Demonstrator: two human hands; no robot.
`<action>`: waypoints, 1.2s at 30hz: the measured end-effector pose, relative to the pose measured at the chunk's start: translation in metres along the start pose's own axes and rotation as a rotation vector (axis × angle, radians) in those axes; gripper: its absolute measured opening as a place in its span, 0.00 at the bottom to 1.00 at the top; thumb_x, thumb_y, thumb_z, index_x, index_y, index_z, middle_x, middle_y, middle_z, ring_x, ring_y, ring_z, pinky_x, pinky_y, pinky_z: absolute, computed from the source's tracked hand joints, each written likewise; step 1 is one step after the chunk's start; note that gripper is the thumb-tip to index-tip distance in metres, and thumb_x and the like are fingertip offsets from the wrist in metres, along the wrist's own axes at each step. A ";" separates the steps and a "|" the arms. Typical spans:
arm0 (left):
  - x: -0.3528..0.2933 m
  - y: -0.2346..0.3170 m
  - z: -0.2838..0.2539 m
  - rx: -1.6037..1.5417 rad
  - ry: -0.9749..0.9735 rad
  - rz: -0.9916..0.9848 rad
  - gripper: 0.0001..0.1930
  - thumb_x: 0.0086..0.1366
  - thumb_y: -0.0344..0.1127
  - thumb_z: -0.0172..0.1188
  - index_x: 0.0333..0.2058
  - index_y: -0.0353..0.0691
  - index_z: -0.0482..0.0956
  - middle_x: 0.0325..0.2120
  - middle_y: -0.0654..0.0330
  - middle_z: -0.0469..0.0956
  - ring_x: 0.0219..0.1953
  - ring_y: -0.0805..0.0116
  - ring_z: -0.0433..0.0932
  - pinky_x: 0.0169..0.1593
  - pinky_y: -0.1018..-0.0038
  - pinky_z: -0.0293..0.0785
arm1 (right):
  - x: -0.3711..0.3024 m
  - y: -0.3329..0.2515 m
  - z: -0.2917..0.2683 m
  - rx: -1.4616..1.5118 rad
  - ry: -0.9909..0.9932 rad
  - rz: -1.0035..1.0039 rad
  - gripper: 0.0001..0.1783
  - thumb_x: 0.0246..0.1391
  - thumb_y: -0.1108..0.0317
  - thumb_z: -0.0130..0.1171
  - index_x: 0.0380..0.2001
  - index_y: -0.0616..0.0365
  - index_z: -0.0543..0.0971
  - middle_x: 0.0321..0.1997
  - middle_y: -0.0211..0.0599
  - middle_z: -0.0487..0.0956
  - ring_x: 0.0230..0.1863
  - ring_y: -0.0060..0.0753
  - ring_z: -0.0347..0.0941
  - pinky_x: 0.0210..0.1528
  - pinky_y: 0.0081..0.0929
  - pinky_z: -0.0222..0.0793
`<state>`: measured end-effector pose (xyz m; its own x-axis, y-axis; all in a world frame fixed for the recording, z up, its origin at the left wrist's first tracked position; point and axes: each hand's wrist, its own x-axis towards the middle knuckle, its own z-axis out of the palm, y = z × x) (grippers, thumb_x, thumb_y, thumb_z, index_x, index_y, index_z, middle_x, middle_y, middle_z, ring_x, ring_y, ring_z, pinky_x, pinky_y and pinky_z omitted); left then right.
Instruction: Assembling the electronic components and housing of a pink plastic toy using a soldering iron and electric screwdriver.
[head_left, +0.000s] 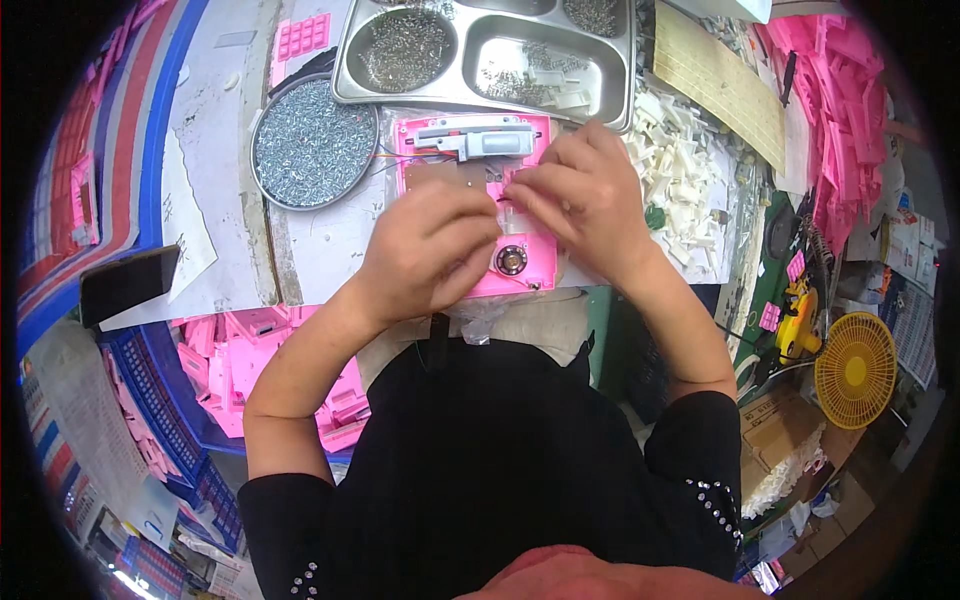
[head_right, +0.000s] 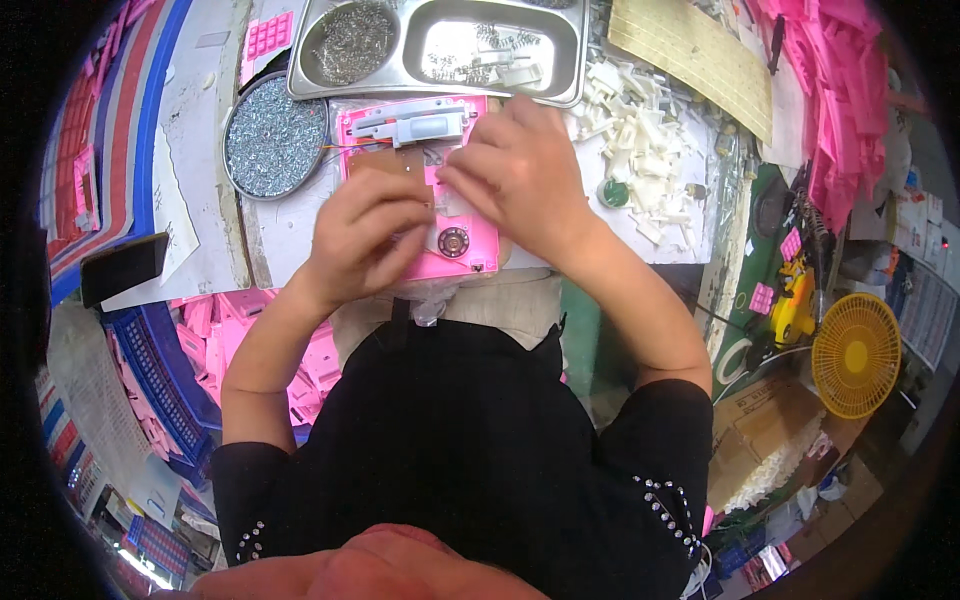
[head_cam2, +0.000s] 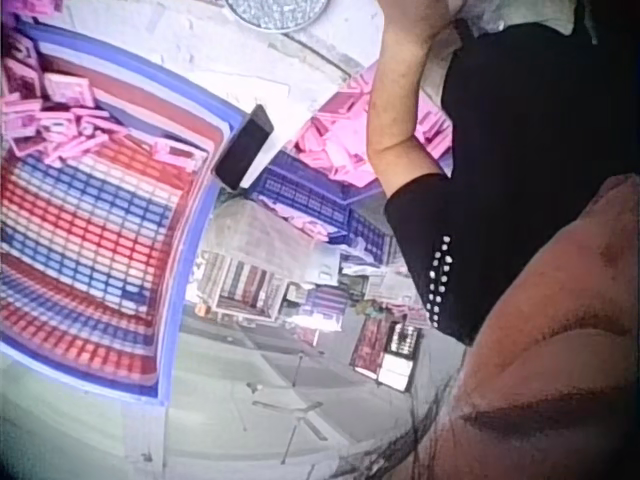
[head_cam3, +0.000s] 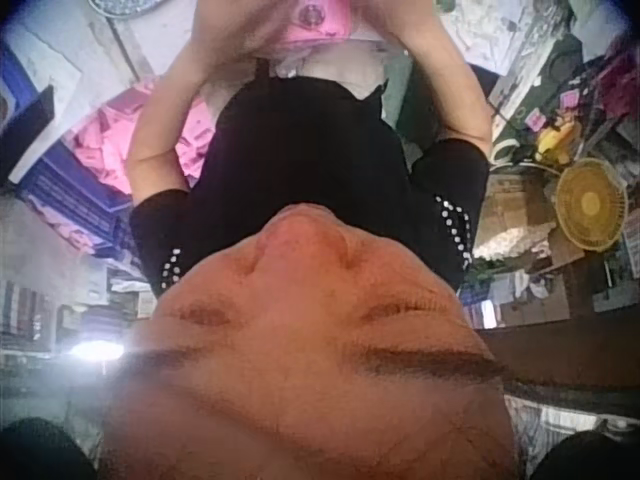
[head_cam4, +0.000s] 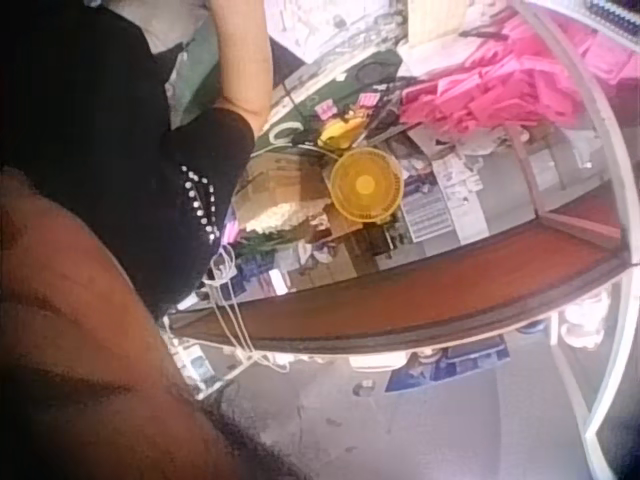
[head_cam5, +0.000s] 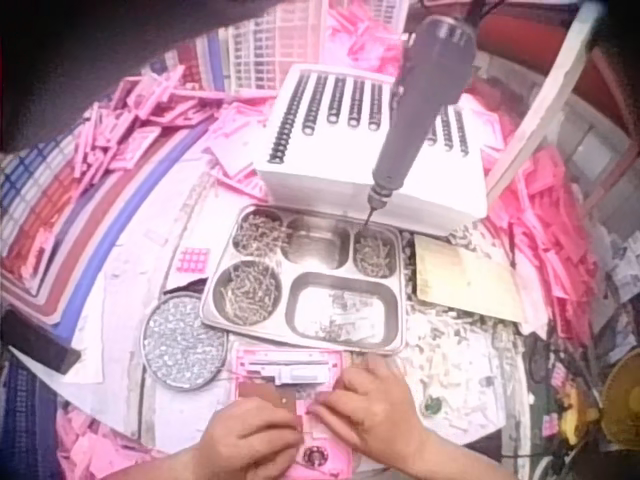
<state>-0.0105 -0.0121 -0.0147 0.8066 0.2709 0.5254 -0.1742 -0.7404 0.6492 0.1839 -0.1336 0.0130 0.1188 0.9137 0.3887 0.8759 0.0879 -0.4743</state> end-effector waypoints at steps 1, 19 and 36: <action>0.002 -0.002 -0.001 0.051 0.062 -0.026 0.09 0.54 0.28 0.70 0.36 0.42 0.83 0.36 0.60 0.81 0.34 0.59 0.79 0.38 0.65 0.73 | 0.000 -0.001 0.001 0.028 0.014 -0.025 0.08 0.45 0.67 0.76 0.29 0.54 0.87 0.28 0.30 0.76 0.34 0.38 0.69 0.38 0.35 0.66; -0.004 -0.006 -0.003 0.204 0.132 -0.084 0.08 0.50 0.32 0.70 0.32 0.45 0.85 0.28 0.68 0.74 0.30 0.68 0.74 0.47 0.66 0.61 | 0.005 0.008 0.012 -0.118 -0.082 -0.055 0.07 0.46 0.62 0.74 0.31 0.45 0.89 0.23 0.21 0.78 0.31 0.32 0.70 0.44 0.36 0.62; 0.001 -0.010 -0.005 0.241 0.101 -0.060 0.10 0.49 0.29 0.69 0.33 0.44 0.85 0.28 0.66 0.76 0.32 0.66 0.75 0.46 0.64 0.63 | 0.008 -0.025 -0.011 -0.538 -0.434 -0.140 0.21 0.52 0.61 0.70 0.50 0.51 0.84 0.26 0.27 0.82 0.32 0.32 0.75 0.51 0.41 0.66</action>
<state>-0.0108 -0.0015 -0.0175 0.7485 0.3699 0.5503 0.0215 -0.8431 0.5374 0.1681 -0.1327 0.0367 -0.1112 0.9937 0.0144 0.9923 0.1103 0.0567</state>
